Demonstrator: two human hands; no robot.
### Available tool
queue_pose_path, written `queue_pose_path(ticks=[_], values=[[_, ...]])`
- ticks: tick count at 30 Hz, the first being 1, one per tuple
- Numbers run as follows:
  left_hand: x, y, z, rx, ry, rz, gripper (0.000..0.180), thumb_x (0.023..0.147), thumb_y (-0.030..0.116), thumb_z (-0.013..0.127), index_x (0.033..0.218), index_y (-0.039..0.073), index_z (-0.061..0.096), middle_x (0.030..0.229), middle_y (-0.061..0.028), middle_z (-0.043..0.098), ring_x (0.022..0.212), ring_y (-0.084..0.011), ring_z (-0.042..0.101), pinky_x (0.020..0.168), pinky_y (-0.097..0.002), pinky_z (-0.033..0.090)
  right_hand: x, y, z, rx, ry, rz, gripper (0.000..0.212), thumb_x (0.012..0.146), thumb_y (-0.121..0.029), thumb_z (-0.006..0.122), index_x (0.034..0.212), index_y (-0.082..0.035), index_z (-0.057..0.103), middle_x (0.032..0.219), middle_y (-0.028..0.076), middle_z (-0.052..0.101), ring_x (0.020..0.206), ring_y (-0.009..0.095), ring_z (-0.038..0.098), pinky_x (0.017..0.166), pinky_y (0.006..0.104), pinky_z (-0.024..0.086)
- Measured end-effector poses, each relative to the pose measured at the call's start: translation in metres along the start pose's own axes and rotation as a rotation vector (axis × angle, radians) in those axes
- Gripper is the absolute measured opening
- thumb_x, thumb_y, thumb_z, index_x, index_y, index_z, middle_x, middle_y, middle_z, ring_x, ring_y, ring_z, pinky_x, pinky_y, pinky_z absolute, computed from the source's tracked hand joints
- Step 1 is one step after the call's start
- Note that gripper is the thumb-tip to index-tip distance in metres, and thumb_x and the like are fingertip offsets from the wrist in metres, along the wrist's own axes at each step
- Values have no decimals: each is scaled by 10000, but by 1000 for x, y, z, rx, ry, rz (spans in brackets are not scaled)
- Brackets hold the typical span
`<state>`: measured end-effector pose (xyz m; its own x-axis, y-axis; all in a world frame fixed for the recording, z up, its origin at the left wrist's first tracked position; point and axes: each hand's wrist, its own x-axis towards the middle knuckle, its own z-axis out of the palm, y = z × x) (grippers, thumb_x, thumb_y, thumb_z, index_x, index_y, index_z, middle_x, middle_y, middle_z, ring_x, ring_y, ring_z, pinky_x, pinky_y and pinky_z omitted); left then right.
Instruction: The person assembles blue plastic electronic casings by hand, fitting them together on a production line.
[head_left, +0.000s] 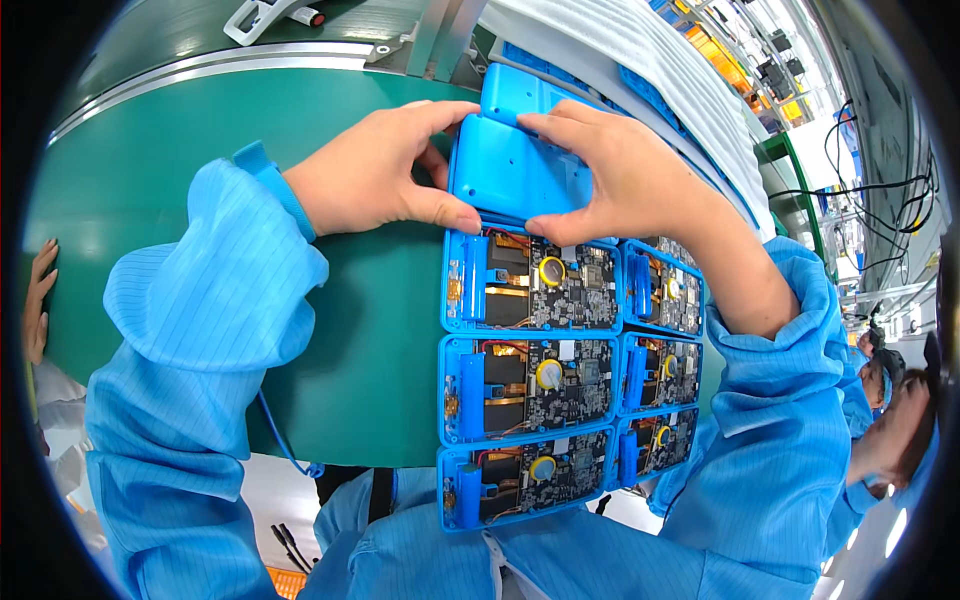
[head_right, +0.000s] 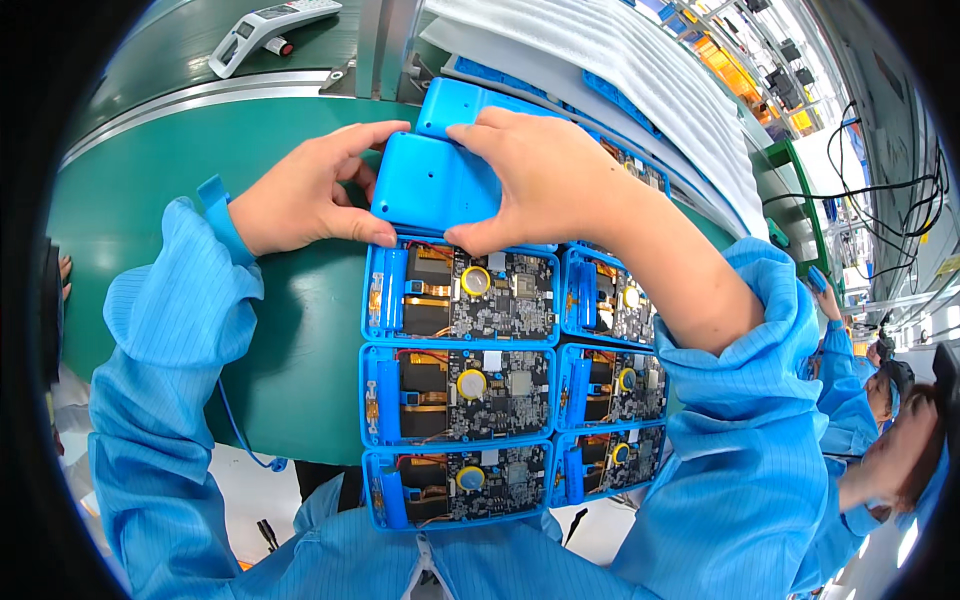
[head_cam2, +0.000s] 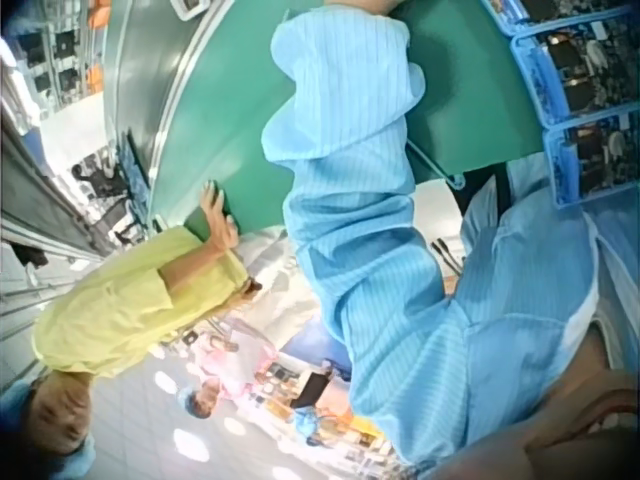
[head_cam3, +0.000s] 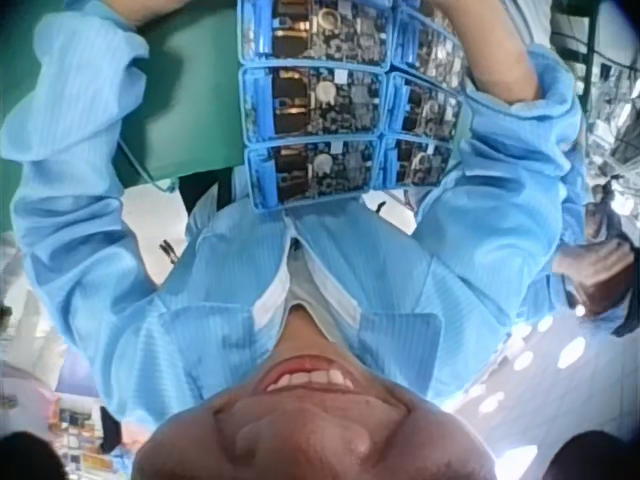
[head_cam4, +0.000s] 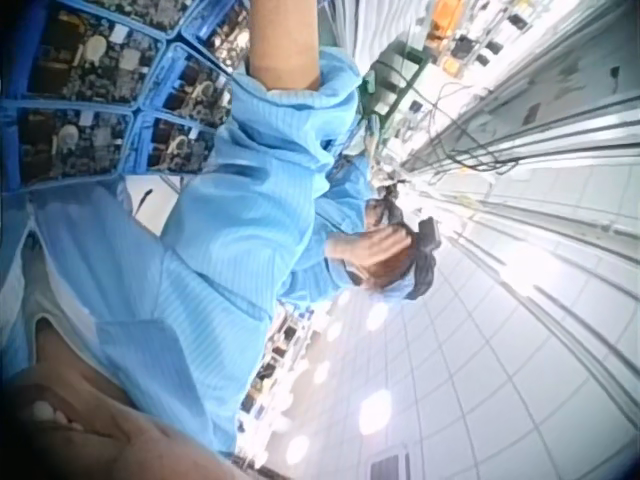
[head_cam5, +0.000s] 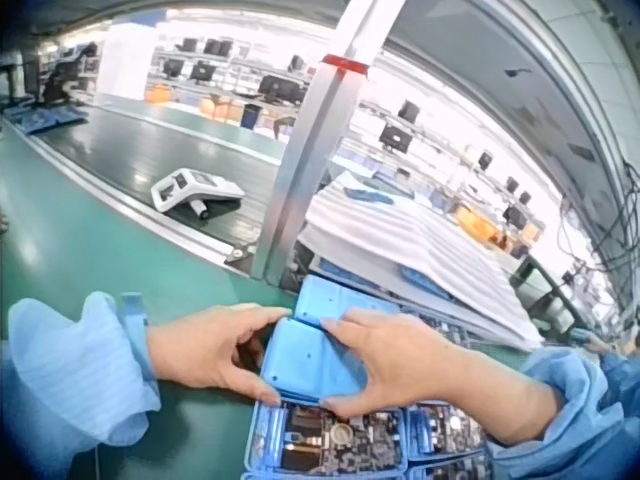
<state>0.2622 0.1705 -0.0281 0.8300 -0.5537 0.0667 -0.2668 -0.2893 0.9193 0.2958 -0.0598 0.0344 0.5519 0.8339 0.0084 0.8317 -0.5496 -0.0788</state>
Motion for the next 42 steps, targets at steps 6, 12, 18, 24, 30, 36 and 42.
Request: queue_pose_path(ticks=[6,12,18,24,30,36,42], values=[[-1,1,1,-58,46,-1,842,686,119,801,1376,22,328,1166,-86,520,863,-128,527,726,-274,498,-10,4,-16,156,178,101,695,600,-416,750,1107,25,577,992,167,592,902,298,602,795,365,483],[-3,3,-10,-131,-42,-98,662,778,182,732,1336,28,411,1233,-65,498,890,-114,528,748,-260,485,-22,12,-15,221,347,104,669,650,-378,759,1161,2,554,1037,150,583,936,268,590,803,359,478],[4,12,8,-161,136,-161,549,814,207,702,1284,47,469,1162,-47,525,844,-90,532,666,-226,441,-36,11,-6,252,330,185,665,678,-396,748,1188,-23,541,1045,125,571,946,274,583,806,356,473],[5,15,10,-94,133,-177,504,805,201,712,1230,53,486,1075,-28,535,796,-81,525,608,-217,422,-39,12,-1,192,285,187,681,671,-436,734,1186,-35,538,1063,124,564,977,303,578,812,370,471],[1,17,11,-131,158,-233,348,827,149,679,1117,61,509,1141,-44,531,811,-102,559,619,-235,460,-39,14,3,189,276,202,673,670,-440,720,1176,-35,539,1088,119,563,977,311,580,814,376,471],[-19,30,9,603,320,110,157,786,10,612,937,51,631,1153,-98,535,795,-151,572,674,-280,488,-38,17,6,104,293,160,686,667,-449,712,1175,-23,535,1071,117,563,957,304,584,798,376,478],[-18,38,15,1116,247,314,292,624,-48,617,894,61,642,1060,-78,541,759,-221,550,616,-332,484,-37,14,8,63,293,139,677,654,-447,716,1155,-25,547,1044,112,569,930,295,593,773,370,487]])
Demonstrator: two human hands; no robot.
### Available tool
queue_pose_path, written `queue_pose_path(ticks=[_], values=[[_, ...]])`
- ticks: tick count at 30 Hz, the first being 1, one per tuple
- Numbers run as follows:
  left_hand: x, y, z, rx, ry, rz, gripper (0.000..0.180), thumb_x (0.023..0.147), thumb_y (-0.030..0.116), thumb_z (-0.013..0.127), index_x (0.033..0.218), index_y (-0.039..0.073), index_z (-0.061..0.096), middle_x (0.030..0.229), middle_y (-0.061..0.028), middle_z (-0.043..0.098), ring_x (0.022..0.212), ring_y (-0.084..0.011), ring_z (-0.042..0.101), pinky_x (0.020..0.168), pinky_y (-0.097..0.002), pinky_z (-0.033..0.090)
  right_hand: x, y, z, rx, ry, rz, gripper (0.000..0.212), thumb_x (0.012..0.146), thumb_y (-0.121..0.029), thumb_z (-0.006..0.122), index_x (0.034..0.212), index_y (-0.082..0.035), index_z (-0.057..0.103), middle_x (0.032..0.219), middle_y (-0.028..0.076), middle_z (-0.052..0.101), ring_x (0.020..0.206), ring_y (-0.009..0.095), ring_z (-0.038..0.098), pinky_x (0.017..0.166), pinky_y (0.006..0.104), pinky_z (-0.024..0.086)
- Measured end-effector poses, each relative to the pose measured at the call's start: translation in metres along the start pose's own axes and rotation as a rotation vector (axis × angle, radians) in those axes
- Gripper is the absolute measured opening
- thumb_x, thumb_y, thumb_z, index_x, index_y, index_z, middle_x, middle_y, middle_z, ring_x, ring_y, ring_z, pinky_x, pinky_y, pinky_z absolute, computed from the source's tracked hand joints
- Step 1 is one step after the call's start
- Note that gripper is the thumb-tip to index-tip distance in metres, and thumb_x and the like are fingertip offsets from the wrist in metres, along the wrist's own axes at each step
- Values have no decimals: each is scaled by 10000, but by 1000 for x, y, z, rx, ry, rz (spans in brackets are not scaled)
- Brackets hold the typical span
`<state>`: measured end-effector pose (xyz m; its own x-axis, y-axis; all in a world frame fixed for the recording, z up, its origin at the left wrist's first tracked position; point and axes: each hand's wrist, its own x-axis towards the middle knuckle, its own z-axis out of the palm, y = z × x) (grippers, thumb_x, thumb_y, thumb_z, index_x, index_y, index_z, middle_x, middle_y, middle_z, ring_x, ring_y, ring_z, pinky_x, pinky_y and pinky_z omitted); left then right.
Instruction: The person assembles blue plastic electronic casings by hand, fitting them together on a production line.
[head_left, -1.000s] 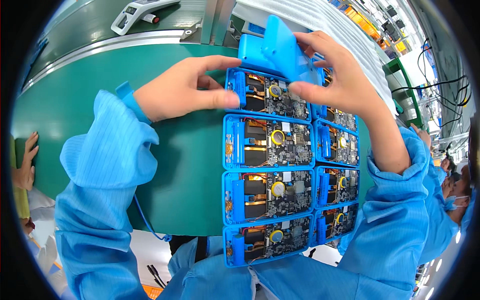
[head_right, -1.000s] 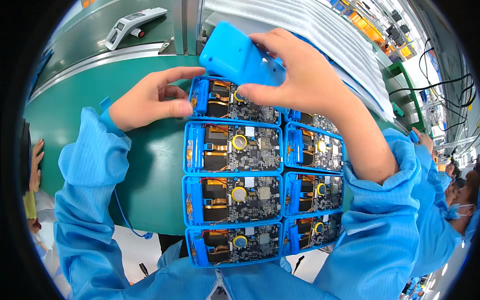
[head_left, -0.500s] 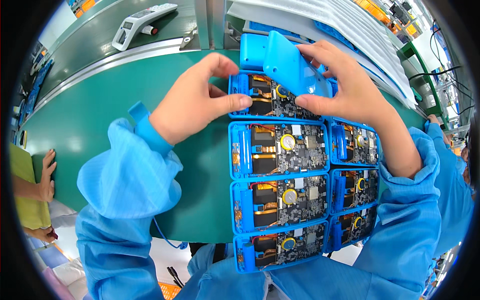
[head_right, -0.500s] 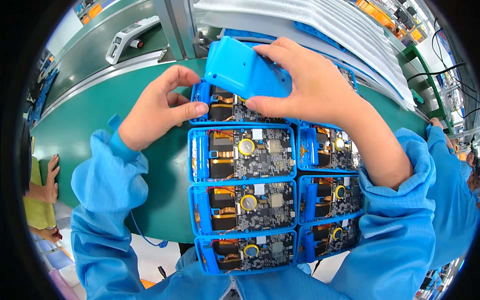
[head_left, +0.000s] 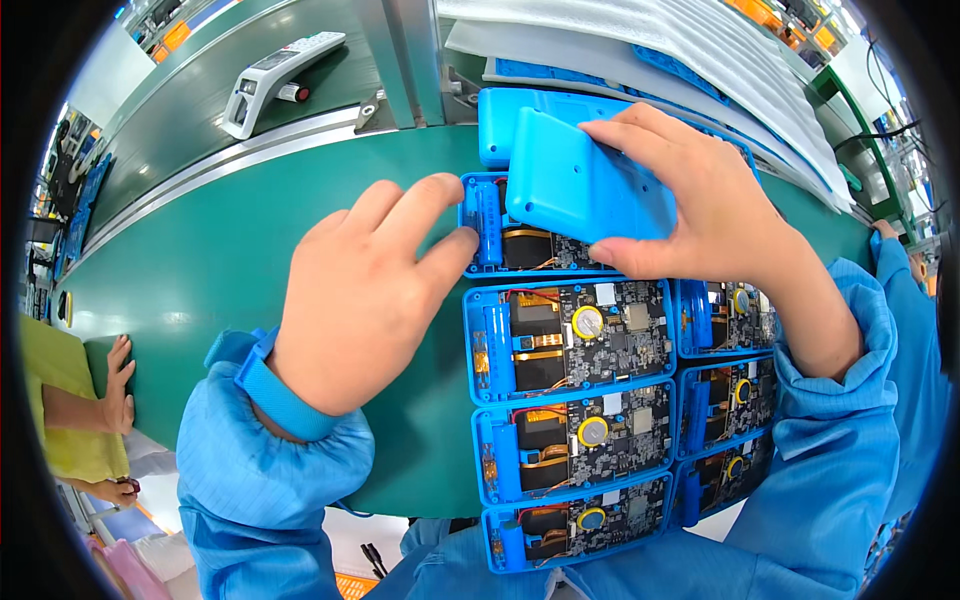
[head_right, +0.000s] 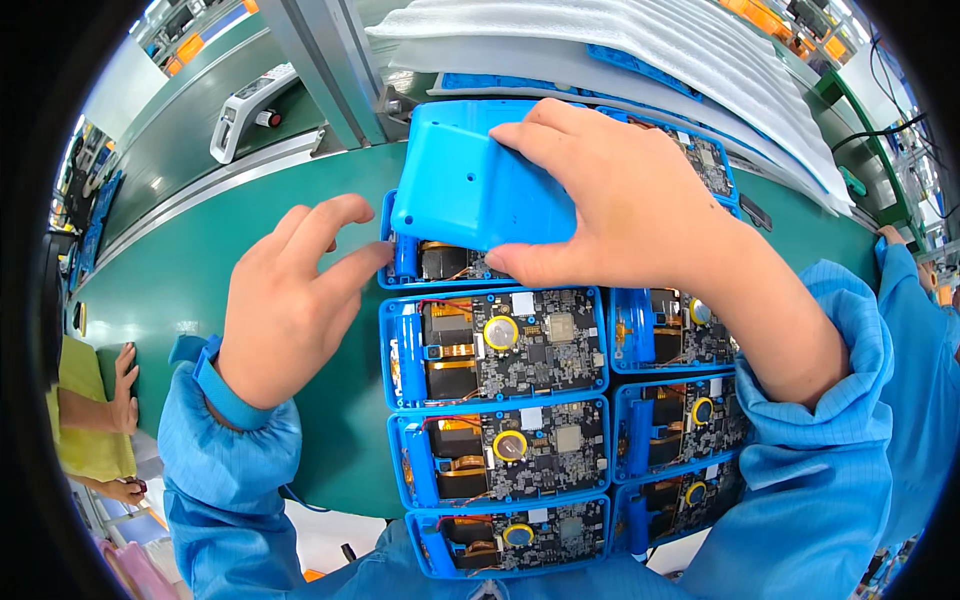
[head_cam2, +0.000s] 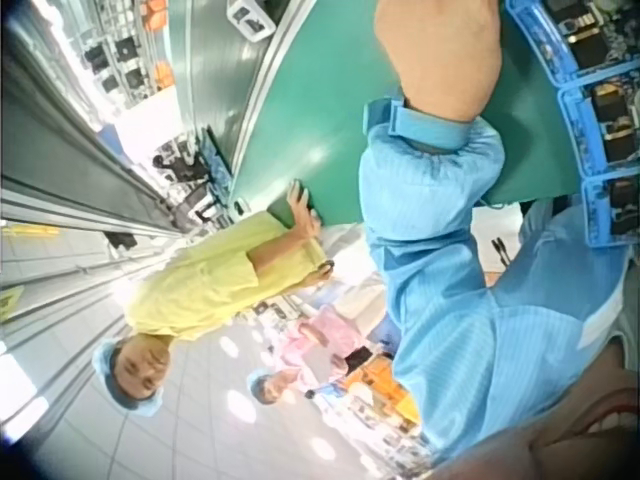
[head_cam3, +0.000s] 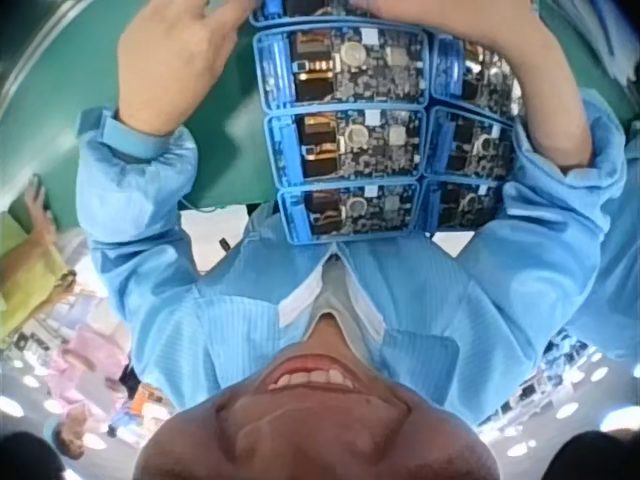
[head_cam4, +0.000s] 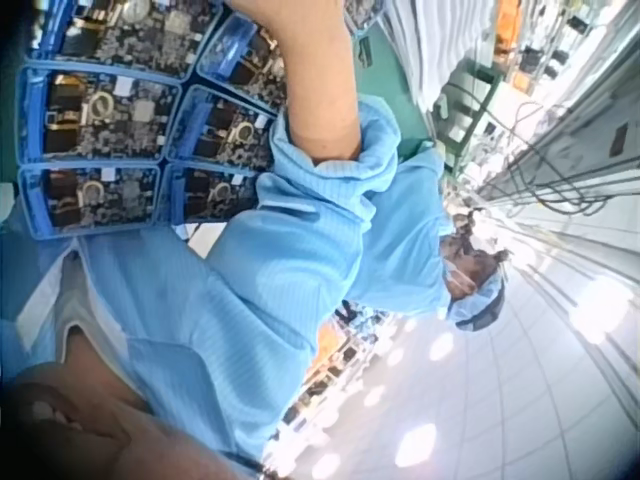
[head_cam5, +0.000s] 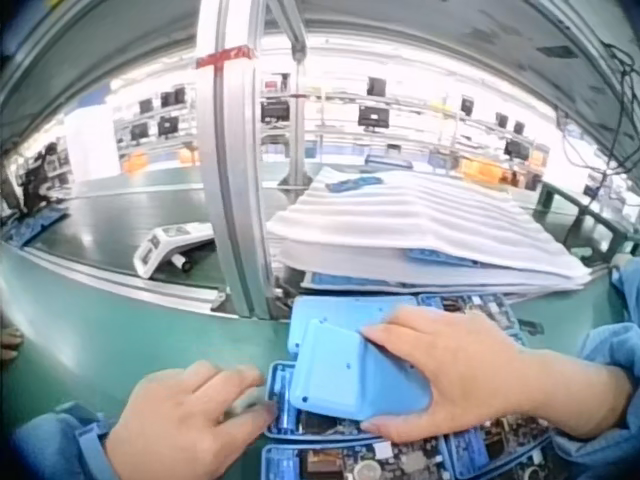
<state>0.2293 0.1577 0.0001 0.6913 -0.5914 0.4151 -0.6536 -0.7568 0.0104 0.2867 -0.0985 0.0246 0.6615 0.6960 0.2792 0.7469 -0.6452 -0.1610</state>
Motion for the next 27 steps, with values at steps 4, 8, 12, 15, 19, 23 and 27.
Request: queue_pose_path(ticks=[4,8,12,15,19,23,27], values=[[-2,1,0,-1,-53,-26,310,614,-50,601,898,66,641,1029,-73,539,732,-220,544,602,-339,479,2,0,0,29,-16,24,656,655,-451,713,1129,-24,563,1029,107,574,922,289,596,759,368,492],[-6,-1,10,-245,-6,-159,298,630,-55,598,898,69,642,986,-68,534,734,-216,544,594,-336,474,3,-3,-4,97,-68,87,654,656,-456,711,1125,-23,567,1020,106,576,918,289,596,755,369,493],[-1,2,7,-167,27,-135,301,645,-66,587,912,63,642,970,-70,534,726,-211,546,596,-326,473,3,-3,1,-40,-66,-1,667,657,-478,703,1127,-23,568,1008,106,576,911,290,596,746,379,492],[1,10,3,50,-65,-141,321,639,-76,573,923,56,641,991,-68,538,710,-212,542,593,-317,473,3,-1,2,-58,-95,5,662,644,-436,716,1149,-39,555,1023,104,572,902,297,594,735,375,489],[-2,3,13,-230,-20,-243,253,724,-69,560,941,43,625,999,-72,557,733,-168,564,597,-270,465,4,-1,0,-40,-137,18,667,629,-401,734,1165,-51,544,1034,103,569,893,307,591,732,368,484],[-2,-3,18,-710,64,-514,178,866,3,530,1041,10,567,1023,-66,579,749,-101,572,608,-235,461,4,-1,2,-35,-124,13,662,626,-392,745,1158,-49,547,1039,104,569,899,307,592,734,368,482],[6,-7,15,-984,-95,-692,279,879,133,598,1115,-2,538,1062,-70,564,767,-107,564,667,-239,470,4,-2,-2,-16,-82,53,684,657,-493,709,1141,-32,567,1049,104,578,951,287,593,779,380,485]])
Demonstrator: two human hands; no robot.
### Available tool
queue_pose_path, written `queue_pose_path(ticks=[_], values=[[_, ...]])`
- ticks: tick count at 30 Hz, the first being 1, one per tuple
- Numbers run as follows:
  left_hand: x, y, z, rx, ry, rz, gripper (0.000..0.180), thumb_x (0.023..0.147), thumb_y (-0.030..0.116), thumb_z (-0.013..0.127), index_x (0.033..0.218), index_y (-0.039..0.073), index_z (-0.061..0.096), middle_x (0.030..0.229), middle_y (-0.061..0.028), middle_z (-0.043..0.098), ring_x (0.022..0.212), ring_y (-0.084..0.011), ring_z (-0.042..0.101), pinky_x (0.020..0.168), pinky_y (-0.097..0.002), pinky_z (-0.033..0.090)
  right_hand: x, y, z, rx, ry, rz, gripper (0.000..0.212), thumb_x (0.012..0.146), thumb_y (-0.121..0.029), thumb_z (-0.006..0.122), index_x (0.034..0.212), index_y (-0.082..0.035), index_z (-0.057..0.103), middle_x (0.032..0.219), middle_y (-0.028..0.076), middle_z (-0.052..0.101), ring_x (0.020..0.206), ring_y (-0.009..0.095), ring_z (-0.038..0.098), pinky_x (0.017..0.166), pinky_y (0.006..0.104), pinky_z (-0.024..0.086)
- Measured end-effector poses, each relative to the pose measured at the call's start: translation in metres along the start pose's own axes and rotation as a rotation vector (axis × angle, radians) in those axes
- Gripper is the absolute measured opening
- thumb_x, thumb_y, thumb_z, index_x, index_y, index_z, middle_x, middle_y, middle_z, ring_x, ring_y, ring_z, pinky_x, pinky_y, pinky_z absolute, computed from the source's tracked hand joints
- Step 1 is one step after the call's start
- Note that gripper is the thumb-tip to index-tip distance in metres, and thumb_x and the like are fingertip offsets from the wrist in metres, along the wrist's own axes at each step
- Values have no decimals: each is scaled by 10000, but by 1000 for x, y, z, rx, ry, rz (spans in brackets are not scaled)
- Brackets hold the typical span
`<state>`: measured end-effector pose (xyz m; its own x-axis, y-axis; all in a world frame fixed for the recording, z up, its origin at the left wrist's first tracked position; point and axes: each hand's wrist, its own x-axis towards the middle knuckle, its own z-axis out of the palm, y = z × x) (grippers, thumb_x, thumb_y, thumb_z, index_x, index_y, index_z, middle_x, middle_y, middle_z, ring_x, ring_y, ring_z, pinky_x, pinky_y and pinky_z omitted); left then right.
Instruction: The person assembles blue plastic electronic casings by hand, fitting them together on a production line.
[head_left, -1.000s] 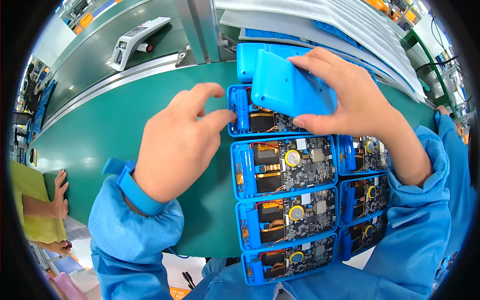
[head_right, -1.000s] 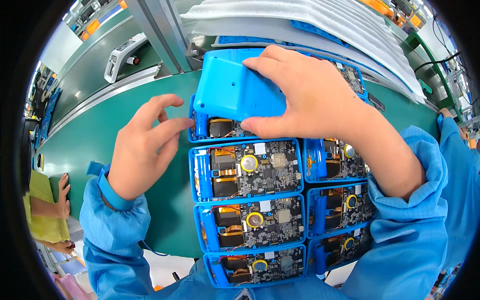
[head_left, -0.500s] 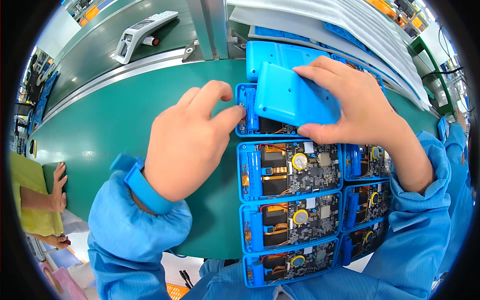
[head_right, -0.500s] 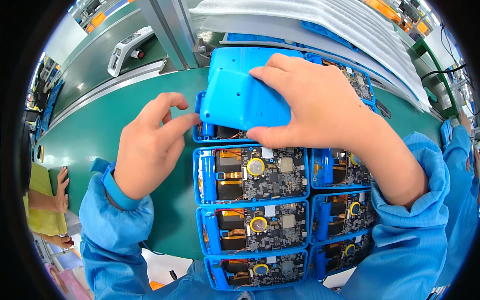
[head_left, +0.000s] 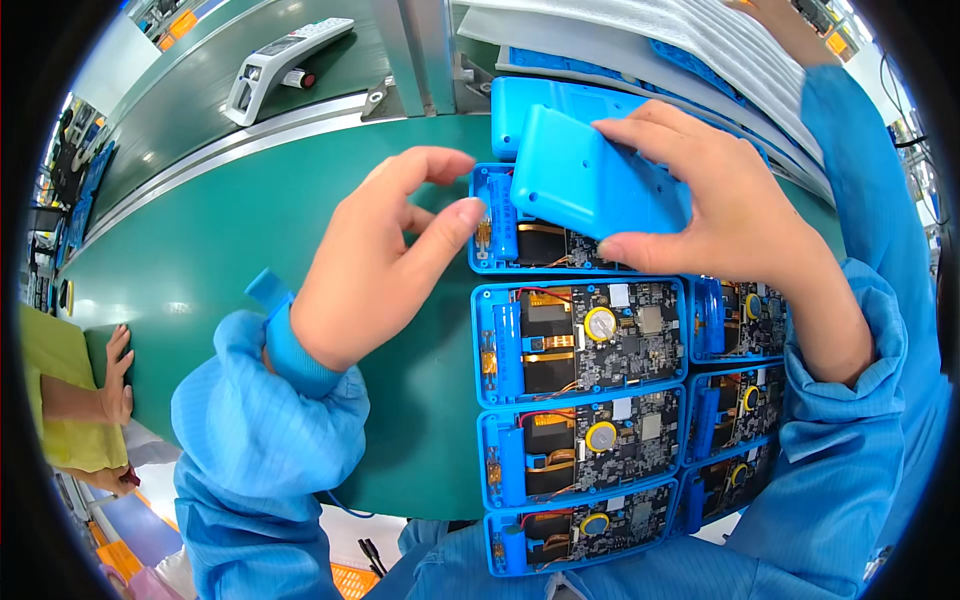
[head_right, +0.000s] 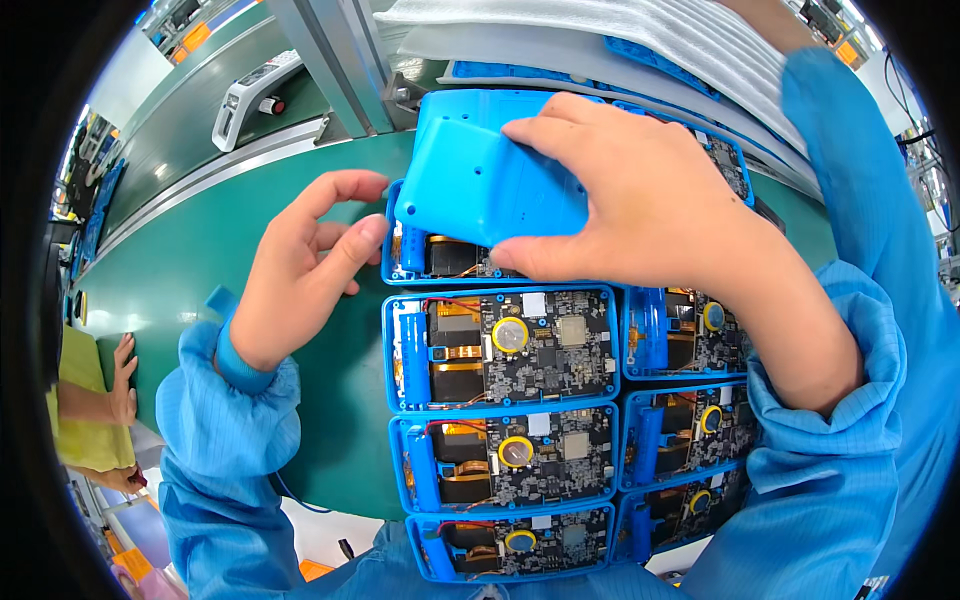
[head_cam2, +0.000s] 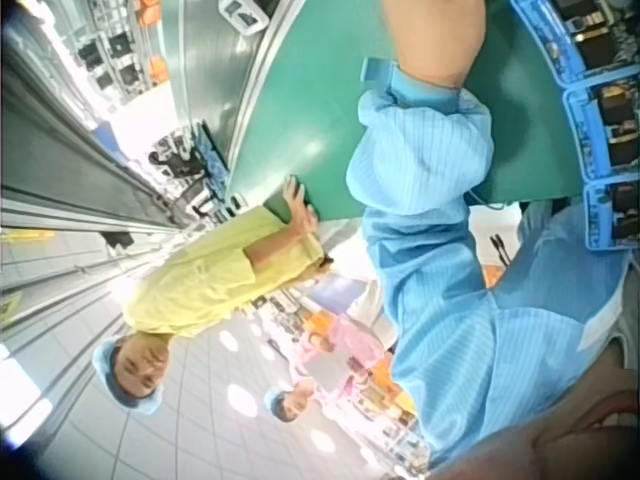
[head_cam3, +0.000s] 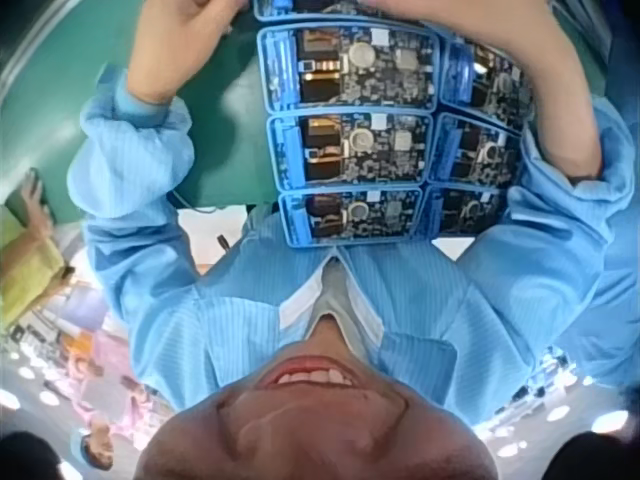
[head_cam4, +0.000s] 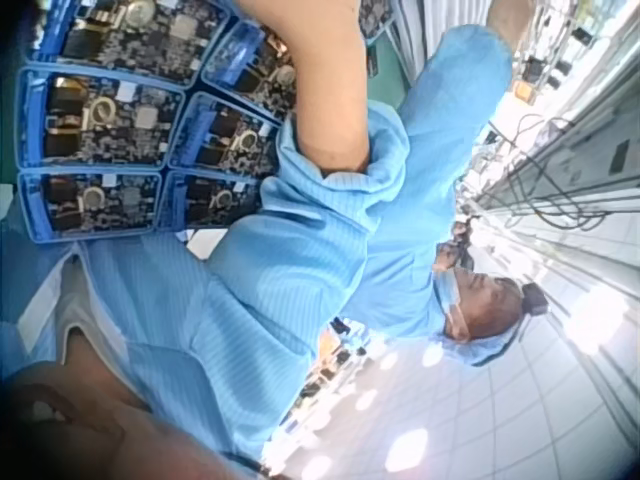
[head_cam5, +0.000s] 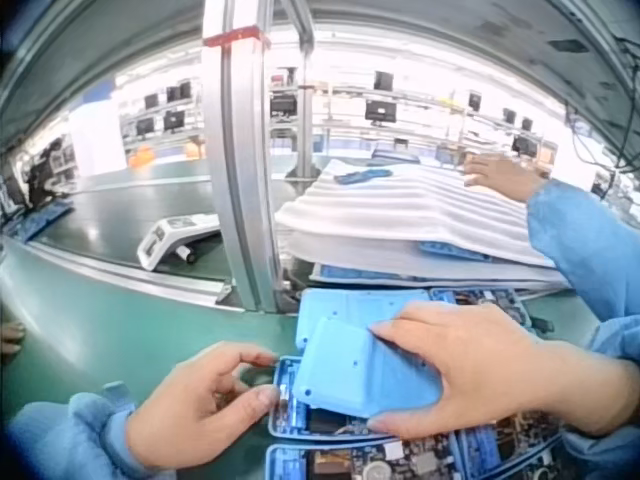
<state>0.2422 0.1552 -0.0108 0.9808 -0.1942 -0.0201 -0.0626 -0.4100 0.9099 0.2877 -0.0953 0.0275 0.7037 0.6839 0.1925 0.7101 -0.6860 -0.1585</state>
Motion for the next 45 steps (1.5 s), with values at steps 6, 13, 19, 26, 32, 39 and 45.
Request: queue_pose_path(ticks=[6,13,19,26,32,39,45], values=[[8,-10,3,102,-50,232,395,819,190,689,1148,20,552,1119,-66,523,846,-125,533,744,-265,460,1,-1,0,22,50,34,681,660,-489,705,1151,-40,565,1074,93,579,960,287,594,787,384,481],[14,-11,-2,110,-126,209,367,801,197,706,1097,18,582,1113,-75,525,826,-123,521,729,-261,460,4,-3,-3,70,-17,81,676,676,-494,692,1158,-38,564,1056,102,580,950,293,594,788,385,480],[10,-15,1,73,-86,232,361,816,191,690,1111,16,576,1139,-74,516,830,-106,504,723,-243,452,4,-4,-1,42,-28,90,686,669,-502,700,1159,-43,562,1079,103,575,969,293,590,799,393,476],[6,-12,0,-102,-102,164,440,878,175,618,1280,47,493,1164,-65,510,878,-98,545,719,-237,467,3,-5,-6,85,-61,113,686,664,-490,714,1163,-47,555,1080,102,569,988,299,580,804,387,472],[5,-10,-5,-290,-89,-60,396,939,198,520,1300,43,469,1102,-57,571,881,-107,576,722,-243,499,10,-7,-2,75,10,-31,674,669,-436,730,1194,-52,551,1079,103,563,989,292,573,800,374,475],[6,-3,-8,-261,-154,-191,449,929,262,546,1279,-8,466,1048,-52,590,817,-94,575,659,-230,500,14,-18,1,-46,-146,-55,672,669,-425,737,1210,-71,553,1082,104,563,1003,277,562,790,381,485],[3,-4,-7,-182,-182,-71,518,891,261,609,1289,-27,444,1037,-47,568,779,-71,562,614,-212,482,17,-18,0,-86,-78,-109,615,666,-392,742,1160,-67,575,1047,98,569,990,275,562,778,387,487]])
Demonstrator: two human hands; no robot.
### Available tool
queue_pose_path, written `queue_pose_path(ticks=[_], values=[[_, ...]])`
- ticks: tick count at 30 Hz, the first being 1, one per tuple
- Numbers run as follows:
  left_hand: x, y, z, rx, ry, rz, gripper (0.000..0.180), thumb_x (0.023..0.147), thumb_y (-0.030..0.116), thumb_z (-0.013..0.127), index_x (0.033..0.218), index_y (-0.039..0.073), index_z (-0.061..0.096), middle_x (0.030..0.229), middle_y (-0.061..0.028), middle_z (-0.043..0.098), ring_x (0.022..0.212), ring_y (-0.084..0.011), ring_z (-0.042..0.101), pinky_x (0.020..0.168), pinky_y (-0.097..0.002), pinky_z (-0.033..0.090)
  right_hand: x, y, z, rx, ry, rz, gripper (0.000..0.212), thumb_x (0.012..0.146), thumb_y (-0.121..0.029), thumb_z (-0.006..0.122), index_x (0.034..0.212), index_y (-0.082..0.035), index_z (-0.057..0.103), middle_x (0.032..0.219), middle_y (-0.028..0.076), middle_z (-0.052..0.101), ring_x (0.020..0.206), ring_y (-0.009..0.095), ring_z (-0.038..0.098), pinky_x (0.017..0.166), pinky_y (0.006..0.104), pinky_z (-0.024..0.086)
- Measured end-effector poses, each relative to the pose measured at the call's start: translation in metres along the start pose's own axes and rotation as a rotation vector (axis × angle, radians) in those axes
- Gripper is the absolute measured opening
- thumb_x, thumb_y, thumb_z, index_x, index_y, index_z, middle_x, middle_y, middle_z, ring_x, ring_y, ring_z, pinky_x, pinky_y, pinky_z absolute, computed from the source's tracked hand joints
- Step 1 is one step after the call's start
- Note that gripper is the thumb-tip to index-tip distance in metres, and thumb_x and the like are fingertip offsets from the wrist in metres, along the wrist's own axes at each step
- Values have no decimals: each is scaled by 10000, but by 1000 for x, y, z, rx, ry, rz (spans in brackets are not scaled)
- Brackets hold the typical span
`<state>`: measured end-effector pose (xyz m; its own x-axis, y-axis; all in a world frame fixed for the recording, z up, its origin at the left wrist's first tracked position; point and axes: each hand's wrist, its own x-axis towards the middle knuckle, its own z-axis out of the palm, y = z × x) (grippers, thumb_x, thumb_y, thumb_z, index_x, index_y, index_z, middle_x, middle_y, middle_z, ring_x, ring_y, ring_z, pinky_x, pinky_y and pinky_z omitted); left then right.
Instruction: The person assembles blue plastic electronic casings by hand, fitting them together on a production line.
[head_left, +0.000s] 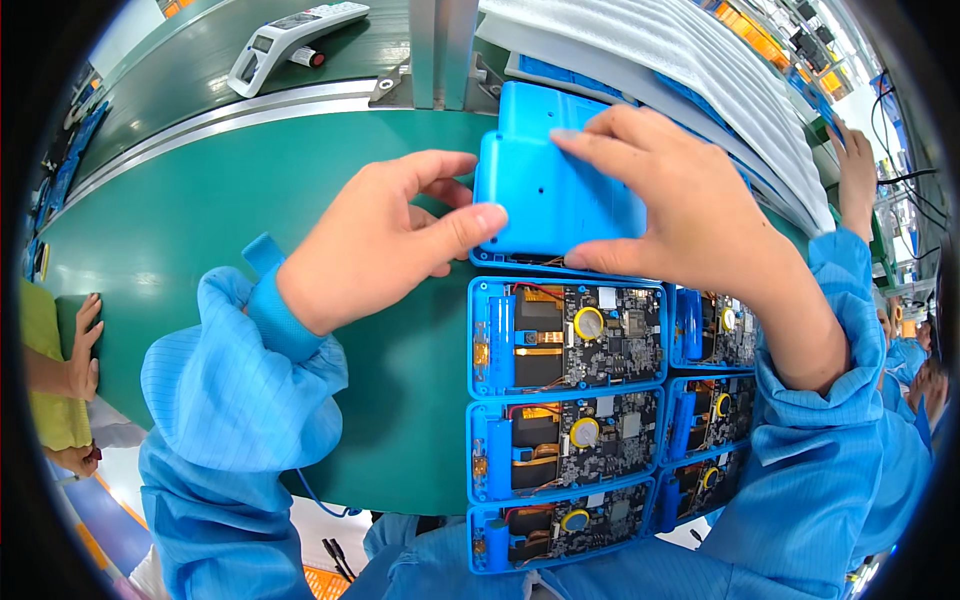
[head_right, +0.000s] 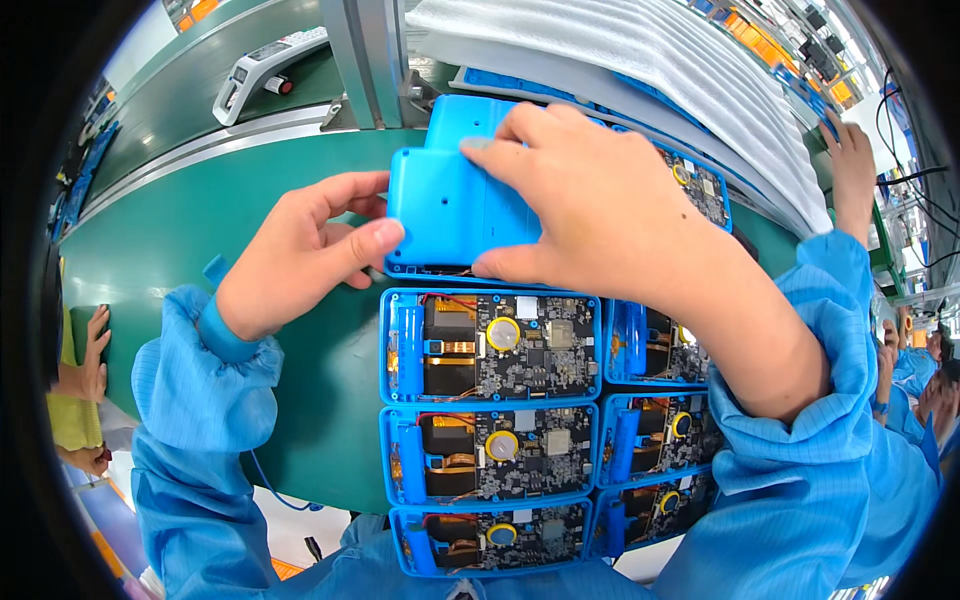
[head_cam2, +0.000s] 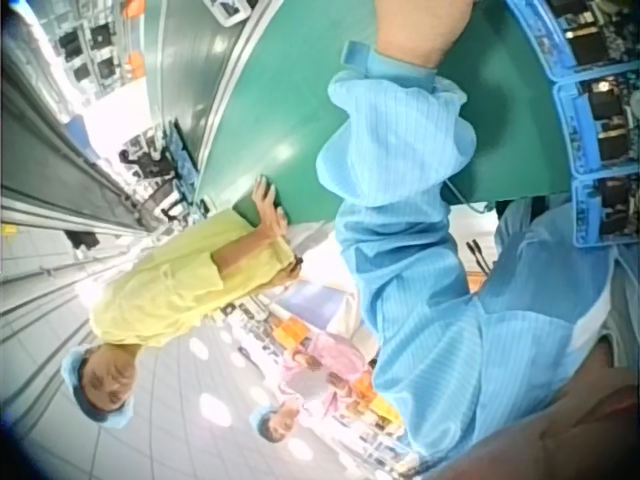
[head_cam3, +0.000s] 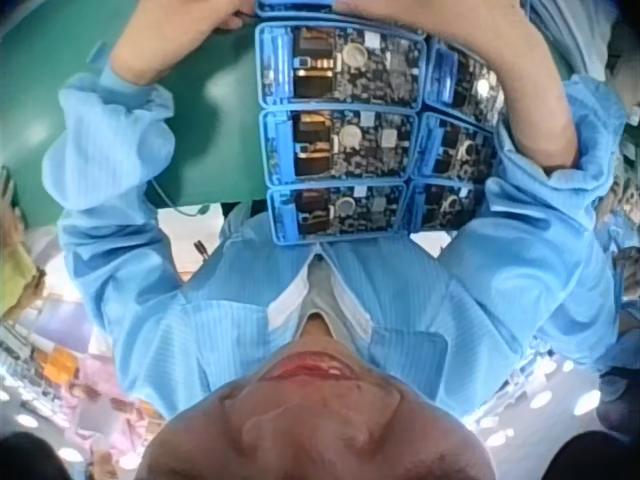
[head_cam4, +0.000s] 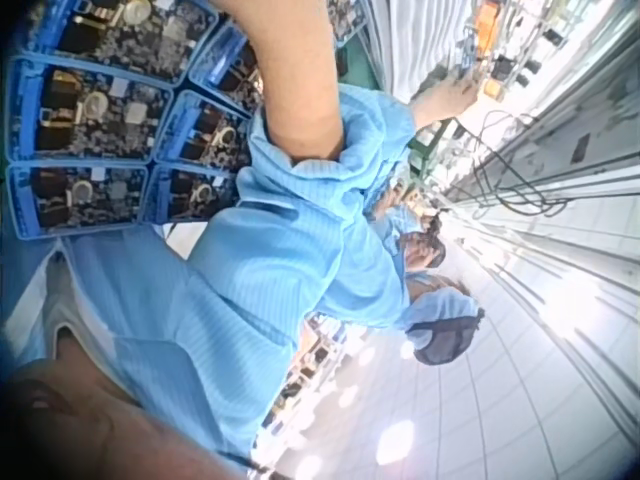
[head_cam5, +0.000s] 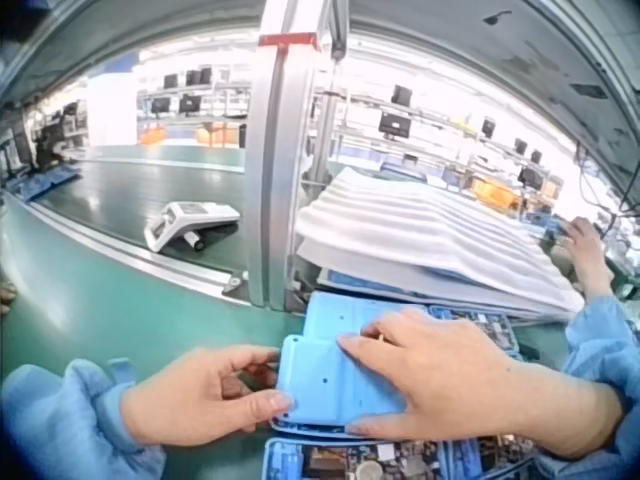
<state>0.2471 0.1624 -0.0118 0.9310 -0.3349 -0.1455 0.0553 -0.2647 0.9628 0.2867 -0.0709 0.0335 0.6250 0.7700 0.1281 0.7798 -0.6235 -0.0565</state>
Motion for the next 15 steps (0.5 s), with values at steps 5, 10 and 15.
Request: queue_pose_path(ticks=[5,10,15], values=[[-3,1,2,195,182,217,339,831,190,667,1124,47,574,1003,-44,571,808,-112,565,631,-260,478,-2,5,-7,-163,195,13,592,655,-419,721,1116,-70,596,1002,86,585,946,266,584,753,385,492],[3,3,19,631,214,642,122,717,87,730,808,46,660,952,-93,552,893,-253,538,760,-331,446,-17,13,-4,-68,85,149,628,659,-469,697,1122,-58,595,1006,95,585,943,269,592,762,381,493],[8,7,20,614,121,533,99,720,90,729,783,43,669,949,-88,541,873,-237,548,735,-320,451,-23,9,-2,-86,28,192,649,670,-500,680,1127,-47,597,1006,107,589,937,284,596,783,392,488]])
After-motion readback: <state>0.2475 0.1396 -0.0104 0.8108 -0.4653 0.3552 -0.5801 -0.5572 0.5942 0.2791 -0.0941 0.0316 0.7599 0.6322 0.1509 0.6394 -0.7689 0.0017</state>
